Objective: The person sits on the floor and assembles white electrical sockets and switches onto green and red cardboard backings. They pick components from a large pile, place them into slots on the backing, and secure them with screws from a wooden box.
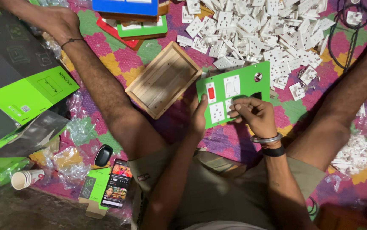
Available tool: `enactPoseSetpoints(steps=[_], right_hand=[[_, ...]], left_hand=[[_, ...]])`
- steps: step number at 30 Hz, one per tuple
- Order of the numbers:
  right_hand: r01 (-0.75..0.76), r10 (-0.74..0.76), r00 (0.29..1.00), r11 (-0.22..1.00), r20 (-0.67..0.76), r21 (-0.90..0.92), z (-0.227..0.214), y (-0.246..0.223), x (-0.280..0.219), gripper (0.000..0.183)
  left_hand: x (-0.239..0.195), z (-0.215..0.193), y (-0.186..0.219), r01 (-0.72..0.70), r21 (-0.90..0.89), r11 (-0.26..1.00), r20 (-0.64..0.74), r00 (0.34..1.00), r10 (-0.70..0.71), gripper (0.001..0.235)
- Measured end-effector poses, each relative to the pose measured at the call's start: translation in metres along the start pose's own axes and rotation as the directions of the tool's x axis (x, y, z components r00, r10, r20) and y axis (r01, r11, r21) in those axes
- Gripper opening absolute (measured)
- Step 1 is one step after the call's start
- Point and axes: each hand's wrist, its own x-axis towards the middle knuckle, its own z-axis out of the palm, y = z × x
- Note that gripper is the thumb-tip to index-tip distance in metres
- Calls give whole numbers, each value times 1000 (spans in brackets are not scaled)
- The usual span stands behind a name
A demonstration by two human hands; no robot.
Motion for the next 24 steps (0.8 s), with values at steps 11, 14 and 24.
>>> enactPoseSetpoints(steps=[11,14,24], right_hand=[[277,-393,910,815,-134,-509,19,7,-8,8],[256,-425,882,793,-202,-552,24,10,-7,9],[46,-13,900,997,-436,66,17,39,5,27]], left_hand=[[-10,16,15,-45,144,989,89,995,33,43],[-11,13,12,-45,127,991,99,995,33,42],[5,-7,-3,-14,-128,992,-133,991,-3,44]])
